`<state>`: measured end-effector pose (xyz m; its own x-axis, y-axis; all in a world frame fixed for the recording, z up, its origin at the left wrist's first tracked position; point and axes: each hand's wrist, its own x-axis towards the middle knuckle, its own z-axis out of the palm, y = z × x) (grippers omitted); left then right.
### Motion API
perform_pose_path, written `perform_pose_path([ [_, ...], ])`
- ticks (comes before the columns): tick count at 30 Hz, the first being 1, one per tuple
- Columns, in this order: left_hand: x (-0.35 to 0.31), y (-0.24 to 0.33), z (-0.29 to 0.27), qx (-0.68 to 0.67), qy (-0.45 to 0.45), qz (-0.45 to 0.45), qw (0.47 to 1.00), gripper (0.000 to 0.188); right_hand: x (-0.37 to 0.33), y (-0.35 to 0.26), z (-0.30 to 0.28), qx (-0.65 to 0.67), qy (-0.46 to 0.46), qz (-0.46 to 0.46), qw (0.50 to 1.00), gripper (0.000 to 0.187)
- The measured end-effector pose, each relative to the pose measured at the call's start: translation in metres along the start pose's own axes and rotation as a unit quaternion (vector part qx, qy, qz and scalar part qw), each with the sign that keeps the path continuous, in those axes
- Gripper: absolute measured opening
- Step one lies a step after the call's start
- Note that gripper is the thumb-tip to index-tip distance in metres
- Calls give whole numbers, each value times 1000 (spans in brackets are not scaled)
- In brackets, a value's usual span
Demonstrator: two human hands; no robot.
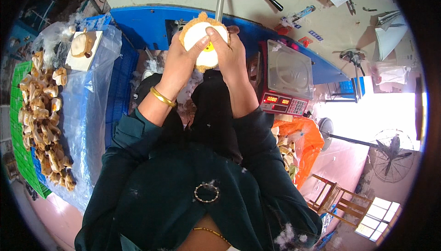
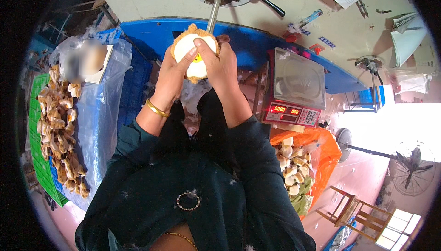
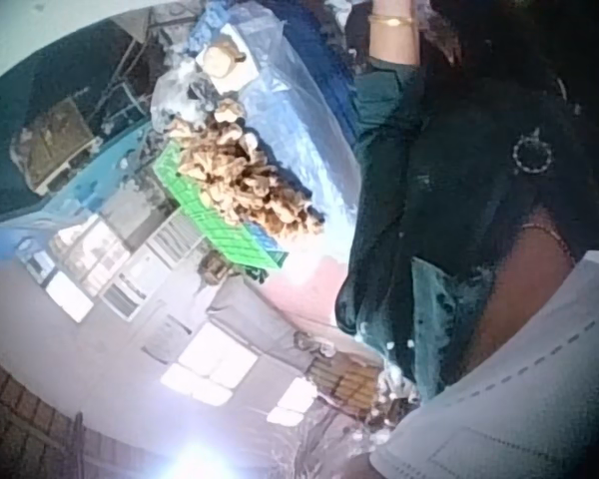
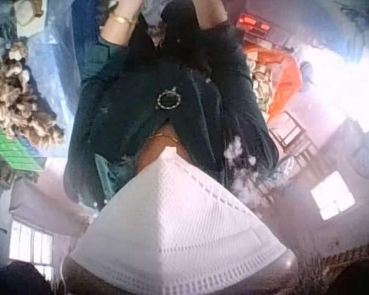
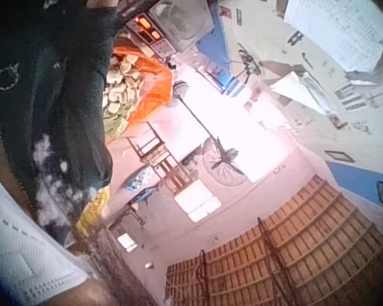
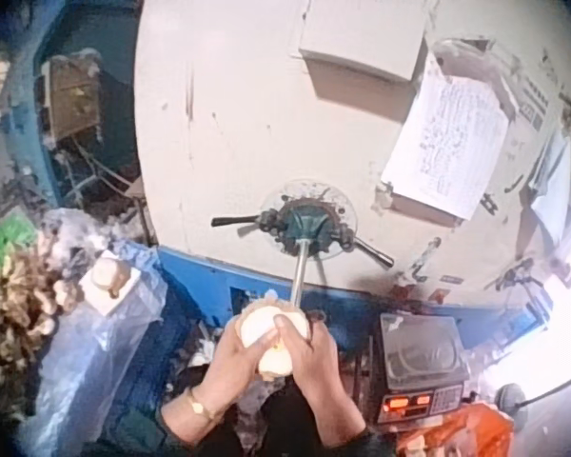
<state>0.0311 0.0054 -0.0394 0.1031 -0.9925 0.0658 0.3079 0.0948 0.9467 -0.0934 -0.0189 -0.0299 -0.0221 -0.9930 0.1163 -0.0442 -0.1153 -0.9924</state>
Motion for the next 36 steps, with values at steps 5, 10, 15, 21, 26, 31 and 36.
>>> perform_pose_path([
  [5,-9,-5,-3,-33,-12,19,999,57,-11,-7,1,35,-18,6,999,43],
  [10,-23,-6,-6,-2,-23,22,999,56,-20,-8,-7,86,-63,31,994,40],
  [15,-51,-12,-22,67,-176,-51,981,49,-33,8,-68,38,-71,126,989,37],
  [21,-65,-27,-49,38,-158,-213,964,33,-14,99,-298,-317,239,179,900,61],
  [26,-72,-39,-49,40,-155,-267,950,31,-26,80,-320,-352,255,334,836,79],
  [31,-80,-48,-59,41,-122,-285,950,26,-87,92,-293,-376,399,196,813,72],
  [36,-81,-55,-68,46,-119,-306,944,25,-121,125,-314,-292,420,188,838,68],
])
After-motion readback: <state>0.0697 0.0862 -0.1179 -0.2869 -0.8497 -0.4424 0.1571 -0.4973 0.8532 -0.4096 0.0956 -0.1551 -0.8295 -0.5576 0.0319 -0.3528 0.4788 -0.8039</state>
